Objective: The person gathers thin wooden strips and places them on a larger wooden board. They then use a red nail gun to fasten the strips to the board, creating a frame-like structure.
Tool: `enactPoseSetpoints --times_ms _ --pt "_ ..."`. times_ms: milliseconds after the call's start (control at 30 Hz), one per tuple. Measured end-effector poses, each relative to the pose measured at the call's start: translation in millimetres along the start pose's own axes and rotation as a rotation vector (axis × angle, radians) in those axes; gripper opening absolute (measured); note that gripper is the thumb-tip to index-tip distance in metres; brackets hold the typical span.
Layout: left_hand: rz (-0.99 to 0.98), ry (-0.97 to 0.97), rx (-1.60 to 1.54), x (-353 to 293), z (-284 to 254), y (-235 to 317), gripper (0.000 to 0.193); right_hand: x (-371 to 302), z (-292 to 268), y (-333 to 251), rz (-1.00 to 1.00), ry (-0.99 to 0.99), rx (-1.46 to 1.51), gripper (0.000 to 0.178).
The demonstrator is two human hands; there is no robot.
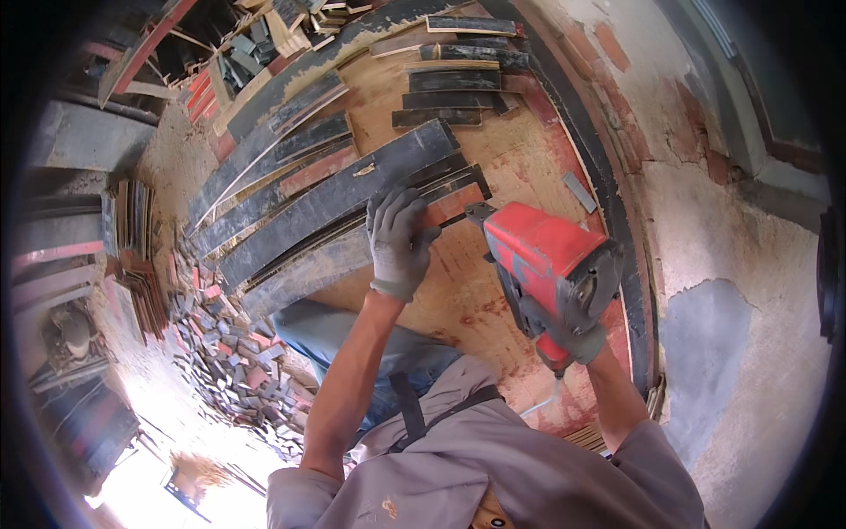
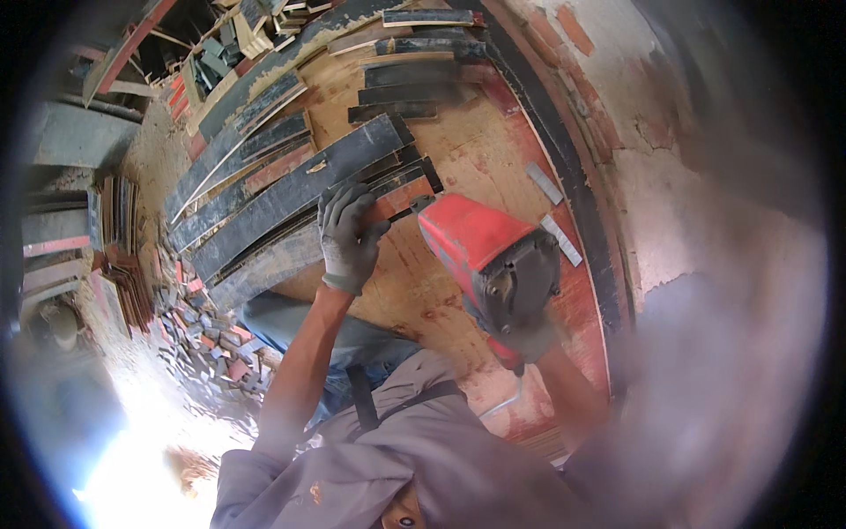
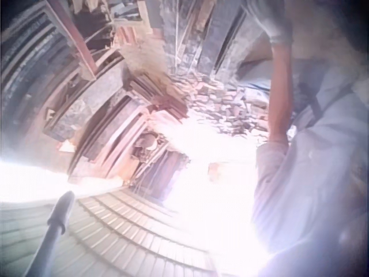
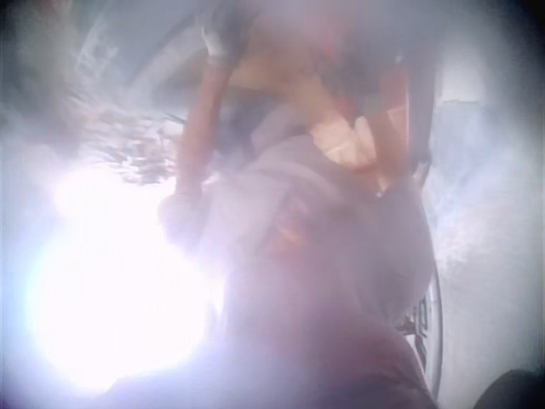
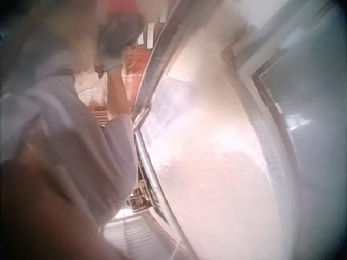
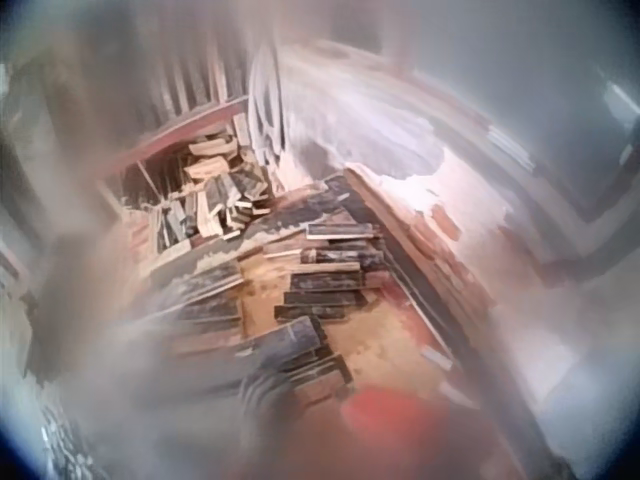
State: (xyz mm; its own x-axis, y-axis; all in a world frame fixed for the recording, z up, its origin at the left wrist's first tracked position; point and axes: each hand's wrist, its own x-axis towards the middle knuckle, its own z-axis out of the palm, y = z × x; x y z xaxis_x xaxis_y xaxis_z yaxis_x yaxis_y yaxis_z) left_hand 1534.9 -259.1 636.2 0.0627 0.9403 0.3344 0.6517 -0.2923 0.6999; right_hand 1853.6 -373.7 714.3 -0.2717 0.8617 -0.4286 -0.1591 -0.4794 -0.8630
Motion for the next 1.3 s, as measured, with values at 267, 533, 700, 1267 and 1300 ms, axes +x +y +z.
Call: enactPoseSetpoints --times_ms 267,533,700,1267,1300 --pt "-0.032 -0.033 -0.121 6.7 -23.1 -3.1 0.058 23.9 15.4 4.2 0.002 0.04 -0.658 0.019" --pt "-0.111 0.036 -0.093 -28.2 -60.4 -42.2 0.045 50.5 96.4 -67.6 0.281 -0.036 -0.708 0.033" --pt "-0.082 0.016 -0.056 -26.7 -61.0 -44.3 0.048 50.9 78.4 -37.6 -0.081 -0.132 -0.778 0.05" --pt "-0.11 -0.336 0.363 2.5 -90.2 -9.5 0.07 -32.2 33.3 68.2 0.153 0.229 -0.163 0.049" --pt "-0.112 -0.344 0.356 7.6 -95.1 -6.2 0.07 -34.9 37.9 72.8 0.206 0.255 -0.142 0.052"
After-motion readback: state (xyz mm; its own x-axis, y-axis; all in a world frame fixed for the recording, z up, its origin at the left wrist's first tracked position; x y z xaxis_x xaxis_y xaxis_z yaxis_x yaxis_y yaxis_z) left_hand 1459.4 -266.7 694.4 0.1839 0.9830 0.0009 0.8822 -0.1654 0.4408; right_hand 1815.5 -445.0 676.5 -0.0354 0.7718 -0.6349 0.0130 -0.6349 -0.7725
